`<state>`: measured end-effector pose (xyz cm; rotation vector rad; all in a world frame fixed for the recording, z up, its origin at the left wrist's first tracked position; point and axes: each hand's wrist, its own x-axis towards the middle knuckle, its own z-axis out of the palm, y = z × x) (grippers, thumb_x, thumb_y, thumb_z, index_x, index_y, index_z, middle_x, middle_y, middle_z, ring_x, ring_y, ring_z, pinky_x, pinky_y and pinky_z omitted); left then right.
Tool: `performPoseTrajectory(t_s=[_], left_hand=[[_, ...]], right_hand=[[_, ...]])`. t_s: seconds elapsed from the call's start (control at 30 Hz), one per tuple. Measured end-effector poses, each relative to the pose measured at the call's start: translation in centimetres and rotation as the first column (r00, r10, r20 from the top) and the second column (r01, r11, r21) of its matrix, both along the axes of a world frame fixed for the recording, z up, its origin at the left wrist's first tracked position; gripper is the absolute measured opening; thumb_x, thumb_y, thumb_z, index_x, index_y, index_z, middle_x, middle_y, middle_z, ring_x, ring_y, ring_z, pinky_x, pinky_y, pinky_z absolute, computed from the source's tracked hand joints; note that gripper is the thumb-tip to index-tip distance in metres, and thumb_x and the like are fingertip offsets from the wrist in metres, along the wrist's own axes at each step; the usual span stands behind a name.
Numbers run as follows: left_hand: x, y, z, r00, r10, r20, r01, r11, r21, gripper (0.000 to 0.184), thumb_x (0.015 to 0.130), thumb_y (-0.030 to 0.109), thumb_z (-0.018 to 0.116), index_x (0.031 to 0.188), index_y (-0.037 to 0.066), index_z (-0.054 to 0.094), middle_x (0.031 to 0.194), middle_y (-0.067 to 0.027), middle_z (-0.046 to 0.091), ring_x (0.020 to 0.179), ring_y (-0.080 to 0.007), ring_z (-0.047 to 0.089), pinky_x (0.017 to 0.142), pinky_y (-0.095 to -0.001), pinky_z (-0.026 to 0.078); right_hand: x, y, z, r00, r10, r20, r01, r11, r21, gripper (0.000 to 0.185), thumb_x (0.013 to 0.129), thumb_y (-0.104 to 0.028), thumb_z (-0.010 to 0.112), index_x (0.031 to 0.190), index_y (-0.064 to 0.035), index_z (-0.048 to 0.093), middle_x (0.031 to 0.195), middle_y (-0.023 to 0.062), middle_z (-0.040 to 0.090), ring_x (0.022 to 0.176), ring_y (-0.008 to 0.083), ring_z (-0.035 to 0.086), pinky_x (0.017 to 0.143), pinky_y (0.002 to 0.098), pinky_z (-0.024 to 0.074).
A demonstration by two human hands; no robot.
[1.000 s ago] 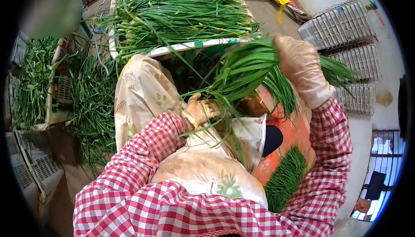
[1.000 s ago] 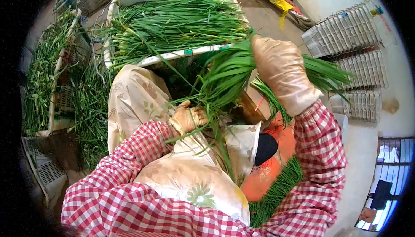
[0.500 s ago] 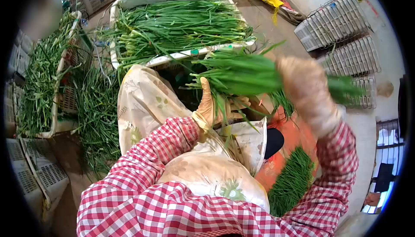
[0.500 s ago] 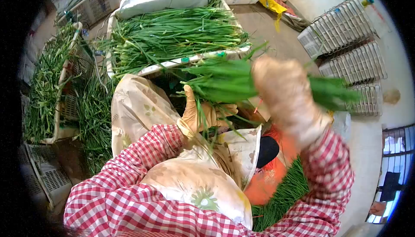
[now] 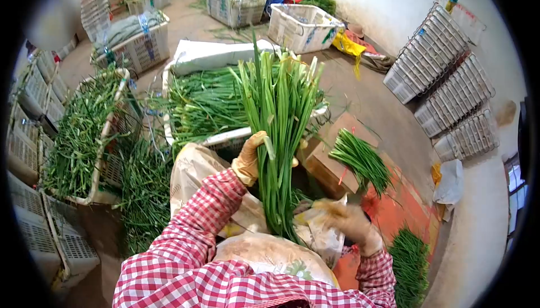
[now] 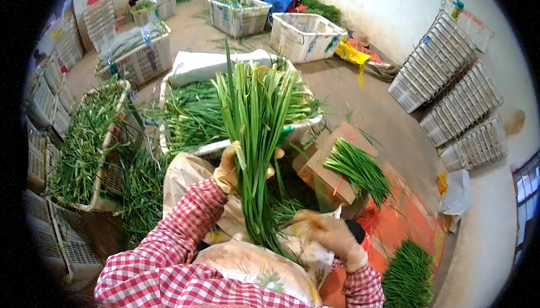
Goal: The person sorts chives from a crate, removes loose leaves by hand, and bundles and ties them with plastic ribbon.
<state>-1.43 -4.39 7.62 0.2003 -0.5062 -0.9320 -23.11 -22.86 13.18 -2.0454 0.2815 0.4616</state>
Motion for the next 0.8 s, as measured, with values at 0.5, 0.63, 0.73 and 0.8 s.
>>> performPoseTrajectory(t_s=[0.5, 0.63, 0.73, 0.8], left_hand=[[-5.8, 16.7, -0.1, 0.967, -0.043, -0.249, 0.243, 0.431, 0.869, 0.038, 0.078, 0.014, 0.066, 0.109, -0.006, 0.060, 0.099, -0.0167, 0.067, 0.087, -0.0235, 0.066, 0.086, -0.0361, 0.052], [-10.2, 19.7, -8.6, 0.997, 0.080, 0.018, -0.054, 0.473, 0.880, 0.042, 0.079, 0.019, 0.071, 0.113, -0.004, 0.059, 0.101, -0.0100, 0.066, 0.094, -0.0202, 0.062, 0.092, -0.0325, 0.047], [-11.3, 19.9, -10.8, 0.989, 0.135, -0.063, -0.034, 0.614, 0.788, 0.041, 0.080, 0.022, 0.070, 0.110, -0.002, 0.057, 0.100, -0.0078, 0.062, 0.093, -0.0185, 0.059, 0.092, -0.0320, 0.045], [-11.3, 19.7, -10.9, 0.986, 0.156, -0.055, -0.053, 0.611, 0.790, 0.037, 0.081, 0.023, 0.069, 0.106, 0.000, 0.056, 0.098, -0.0061, 0.059, 0.090, -0.0167, 0.056, 0.090, -0.0314, 0.044]], right_hand=[[13.2, 7.4, -9.8, 0.959, -0.261, 0.107, -0.145, -0.131, 0.981, 0.098, 0.076, -0.077, 0.042, 0.141, -0.0050, 0.030, 0.138, 0.0163, 0.041, 0.122, 0.0277, 0.045, 0.101, 0.0465, 0.0388], [14.8, 6.3, -8.1, 0.874, -0.485, -0.039, 0.146, 0.186, 0.972, 0.070, 0.089, -0.044, 0.058, 0.136, 0.0030, 0.035, 0.088, 0.0018, 0.056, 0.073, 0.0108, 0.056, 0.076, 0.0303, 0.0511], [16.1, 4.9, -7.9, 0.951, -0.292, 0.106, -0.011, 0.310, 0.951, 0.048, 0.098, -0.032, 0.046, 0.128, 0.0068, 0.045, 0.062, -0.0092, 0.029, 0.054, 0.0006, 0.031, 0.055, 0.0163, 0.0354], [16.6, 4.5, -6.6, 0.895, -0.433, 0.107, 0.094, 0.417, 0.904, 0.037, 0.099, -0.025, 0.042, 0.110, 0.0072, 0.056, 0.057, -0.0097, 0.028, 0.049, 0.0032, 0.028, 0.045, 0.0169, 0.0289]])
